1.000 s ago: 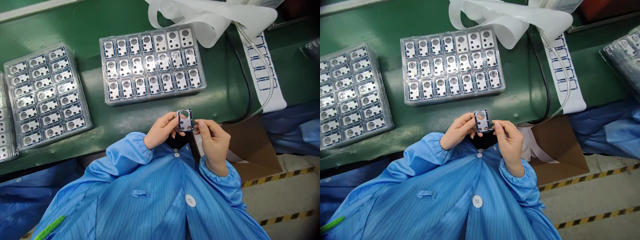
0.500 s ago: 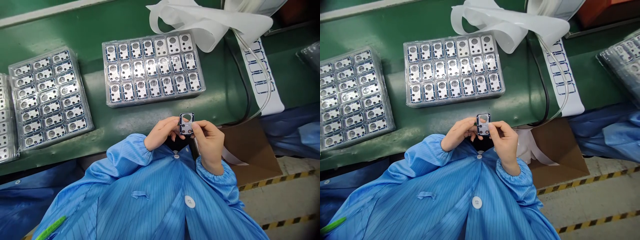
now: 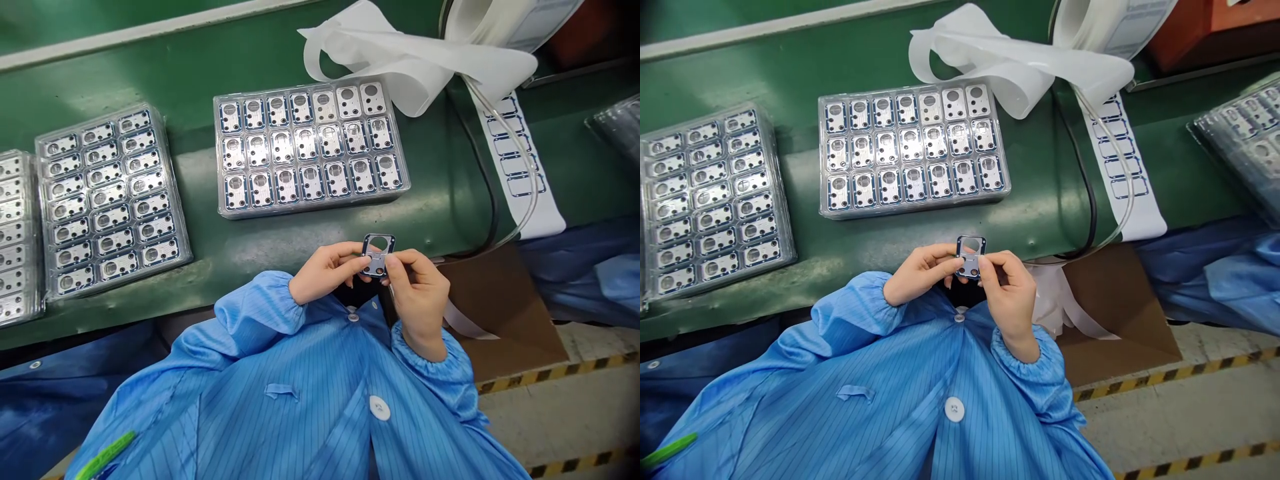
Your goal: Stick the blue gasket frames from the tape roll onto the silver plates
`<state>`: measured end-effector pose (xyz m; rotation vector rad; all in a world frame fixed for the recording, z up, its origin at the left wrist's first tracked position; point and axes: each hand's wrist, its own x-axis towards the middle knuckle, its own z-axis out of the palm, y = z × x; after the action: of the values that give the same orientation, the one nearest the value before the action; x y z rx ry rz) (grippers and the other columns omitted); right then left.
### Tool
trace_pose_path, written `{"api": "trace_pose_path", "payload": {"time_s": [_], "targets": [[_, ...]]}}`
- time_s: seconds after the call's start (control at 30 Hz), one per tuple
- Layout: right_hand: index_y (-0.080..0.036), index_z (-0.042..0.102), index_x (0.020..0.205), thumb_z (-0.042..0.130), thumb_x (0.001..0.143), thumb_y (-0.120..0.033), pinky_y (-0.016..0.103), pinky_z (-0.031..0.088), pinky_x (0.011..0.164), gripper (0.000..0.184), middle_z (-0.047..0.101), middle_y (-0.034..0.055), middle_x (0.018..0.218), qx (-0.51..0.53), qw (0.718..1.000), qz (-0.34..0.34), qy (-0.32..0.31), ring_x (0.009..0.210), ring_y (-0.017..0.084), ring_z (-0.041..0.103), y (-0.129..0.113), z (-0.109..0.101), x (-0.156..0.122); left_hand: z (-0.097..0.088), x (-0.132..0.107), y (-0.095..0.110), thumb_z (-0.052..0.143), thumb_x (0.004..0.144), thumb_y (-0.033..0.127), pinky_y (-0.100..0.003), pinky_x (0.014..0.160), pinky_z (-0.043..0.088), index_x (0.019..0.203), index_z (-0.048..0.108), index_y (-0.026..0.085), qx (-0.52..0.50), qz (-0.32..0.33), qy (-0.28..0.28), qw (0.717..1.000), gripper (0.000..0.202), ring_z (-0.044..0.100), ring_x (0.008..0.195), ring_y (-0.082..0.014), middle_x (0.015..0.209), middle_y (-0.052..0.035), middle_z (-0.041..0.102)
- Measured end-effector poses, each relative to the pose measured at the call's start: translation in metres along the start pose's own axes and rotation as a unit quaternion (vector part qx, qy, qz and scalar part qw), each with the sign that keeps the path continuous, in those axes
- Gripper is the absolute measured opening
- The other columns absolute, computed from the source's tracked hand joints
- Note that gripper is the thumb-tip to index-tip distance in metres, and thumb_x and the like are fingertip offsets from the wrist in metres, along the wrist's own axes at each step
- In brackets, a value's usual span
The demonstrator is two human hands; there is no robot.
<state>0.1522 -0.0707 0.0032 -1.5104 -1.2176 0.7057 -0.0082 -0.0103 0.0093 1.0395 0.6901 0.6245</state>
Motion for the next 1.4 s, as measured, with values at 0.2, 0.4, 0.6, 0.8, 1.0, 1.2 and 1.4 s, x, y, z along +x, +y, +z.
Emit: {"api": "trace_pose_path", "payload": {"time_s": [0.2,0.4,0.6,0.8,1.0,1.2,1.4], "targets": [[-0.02,0.066,0.082,0.064,0.091,-0.032,0.022,0.047,0.053,0.016,0.059,-0.0029,0.074,0.003,1.0,0.017,-0.024,0.057,0.009,0.056,-0.003,-0.001,-0.006,0.003,-0.003,0.004,0.07,0.081,0.048,-0.02,0.056,0.043,0.107,0.074,0.012,0.048,0.025,0.089,0.995,0.044,0.054,0.064,-0.0076,0.087,-0.0047,0.07],[-0.02,0.064,0.081,0.062,0.093,-0.032,0.024,0.044,0.054,0.017,0.058,-0.0027,0.072,-0.014,0.999,-0.002,-0.048,0.058,0.01,0.055,-0.002,-0.001,-0.007,0.003,-0.007,0.01,0.065,0.085,0.047,-0.021,0.058,0.042,0.089,0.076,0.013,0.068,0.025,0.1,0.992,0.036,0.05,0.058,-0.0066,0.068,0.0006,0.059],[-0.02,0.063,0.079,0.061,0.093,-0.031,0.025,0.045,0.059,0.018,0.058,-0.0018,0.072,-0.037,0.995,-0.031,-0.086,0.064,0.012,0.057,-0.005,-0.005,-0.008,0.002,-0.005,0.005,0.055,0.087,0.063,-0.023,0.054,0.038,0.078,0.073,0.011,0.027,0.002,0.1,0.995,0.056,0.048,0.056,-0.0079,0.063,-0.0012,0.057],[-0.02,0.063,0.078,0.06,0.092,-0.03,0.025,0.045,0.058,0.017,0.059,-0.002,0.07,-0.038,0.995,-0.013,-0.094,0.063,0.012,0.057,-0.008,-0.003,-0.01,0.006,-0.005,0.006,0.075,0.072,0.058,-0.023,0.063,0.043,0.1,0.07,0.013,0.001,0.017,0.102,0.995,0.053,0.052,0.066,-0.0089,0.084,-0.0035,0.065],[-0.02,0.062,0.076,0.059,0.092,-0.026,0.023,0.044,0.055,0.017,0.059,-0.002,0.067,-0.05,0.99,-0.065,-0.112,0.059,0.011,0.055,-0.014,0.002,-0.008,0.009,-0.005,0.006,0.076,0.07,0.057,-0.024,0.065,0.043,0.075,0.067,0.013,0.038,0.021,0.109,0.993,0.045,0.053,0.068,-0.0105,0.072,-0.0008,0.061],[-0.021,0.062,0.075,0.059,0.091,-0.026,0.022,0.043,0.055,0.017,0.059,-0.002,0.068,-0.048,0.989,-0.073,-0.123,0.059,0.01,0.054,-0.012,0.002,-0.009,0.008,-0.008,0.01,0.069,0.077,0.06,-0.022,0.058,0.037,0.07,0.063,0.013,0.045,0.012,0.09,0.995,0.048,0.046,0.06,-0.0081,0.062,0.0024,0.054],[-0.02,0.063,0.073,0.059,0.091,-0.035,0.022,0.044,0.052,0.024,0.058,-0.0017,0.067,-0.001,0.989,0.008,-0.147,0.056,0.011,0.053,-0.011,0.001,-0.009,0.001,-0.009,0.009,0.057,0.079,0.072,-0.025,0.06,0.041,0.07,0.066,0.011,0.025,-0.026,0.064,0.997,0.062,0.049,0.063,-0.0103,0.068,-0.0018,0.058]]}}
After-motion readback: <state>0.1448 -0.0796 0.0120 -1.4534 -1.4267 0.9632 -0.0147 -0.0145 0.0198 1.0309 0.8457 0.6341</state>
